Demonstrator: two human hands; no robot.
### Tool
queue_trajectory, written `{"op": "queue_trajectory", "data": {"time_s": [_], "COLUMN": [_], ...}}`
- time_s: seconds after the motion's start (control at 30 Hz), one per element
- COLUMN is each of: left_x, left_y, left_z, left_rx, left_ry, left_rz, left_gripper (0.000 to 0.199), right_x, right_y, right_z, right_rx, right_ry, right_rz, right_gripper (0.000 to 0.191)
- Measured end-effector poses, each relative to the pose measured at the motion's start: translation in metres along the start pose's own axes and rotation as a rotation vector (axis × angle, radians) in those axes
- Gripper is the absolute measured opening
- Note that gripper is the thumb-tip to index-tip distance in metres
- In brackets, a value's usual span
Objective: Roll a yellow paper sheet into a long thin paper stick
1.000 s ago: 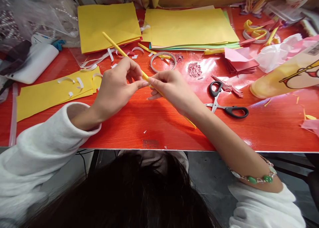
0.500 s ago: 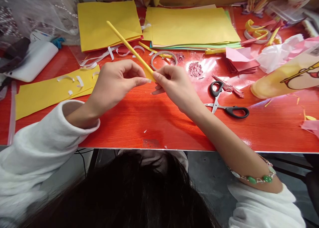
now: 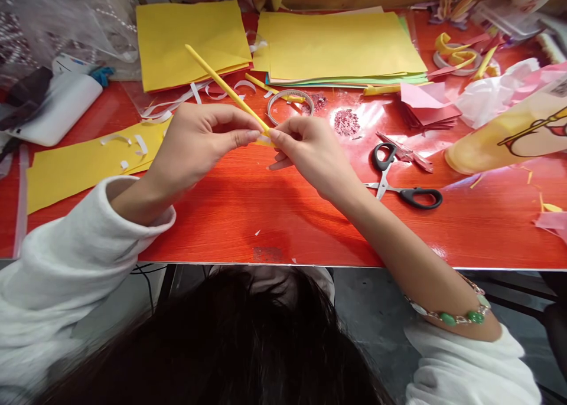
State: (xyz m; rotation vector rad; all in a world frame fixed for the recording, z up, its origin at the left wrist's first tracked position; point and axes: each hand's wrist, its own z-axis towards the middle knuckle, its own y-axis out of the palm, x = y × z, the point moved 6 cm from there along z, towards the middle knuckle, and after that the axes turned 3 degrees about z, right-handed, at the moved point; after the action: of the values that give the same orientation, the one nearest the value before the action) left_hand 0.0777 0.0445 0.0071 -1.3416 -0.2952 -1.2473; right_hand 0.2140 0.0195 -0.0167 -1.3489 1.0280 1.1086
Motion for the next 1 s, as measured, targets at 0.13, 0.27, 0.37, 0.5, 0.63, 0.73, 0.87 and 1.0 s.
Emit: {"op": "queue_trajectory", "data": {"time_s": [0.13, 0.27, 0.37, 0.5, 0.63, 0.73, 0.87, 1.0], "left_x": [0.002, -0.001, -0.005, -0.007, -0.007, -0.007, -0.008, -0.009], "left_y": [0.001, 0.001, 0.001, 0.000, -0.001, -0.001, -0.002, -0.002], "left_z": [-0.001, -0.002, -0.002, -0.002, -0.003, -0.003, -0.002, -0.001], "left_rx": [0.006, 0.034, 0.040, 0.057, 0.066, 0.057, 0.070, 0.068], "left_ry": [0.024, -0.015, -0.063, -0.084, -0.101, -0.115, -0.111, -0.117], "left_rz": [-0.011, 0.012, 0.012, 0.028, 0.058, 0.069, 0.068, 0.073], "left_gripper": [0.013, 0.005, 0.013, 0.019, 0.021, 0.022, 0.023, 0.024], "right_x": [0.001, 0.001, 0.001, 0.000, -0.001, 0.000, 0.000, 0.000], "right_y": [0.001, 0.002, 0.002, 0.002, 0.003, 0.004, 0.005, 0.005], "right_z": [0.000, -0.001, -0.001, -0.001, -0.001, 0.000, 0.000, -0.001], "right_rx": [-0.010, -0.011, 0.002, 0.008, 0.009, 0.009, 0.001, 0.002], "right_ry": [0.002, 0.003, 0.003, -0.007, -0.013, -0.019, -0.021, 0.003], "right_rz": [0.012, 0.018, 0.000, -0.033, -0.067, -0.079, -0.073, -0.066], "right_gripper": [0.024, 0.024, 0.022, 0.020, 0.019, 0.018, 0.019, 0.022]}}
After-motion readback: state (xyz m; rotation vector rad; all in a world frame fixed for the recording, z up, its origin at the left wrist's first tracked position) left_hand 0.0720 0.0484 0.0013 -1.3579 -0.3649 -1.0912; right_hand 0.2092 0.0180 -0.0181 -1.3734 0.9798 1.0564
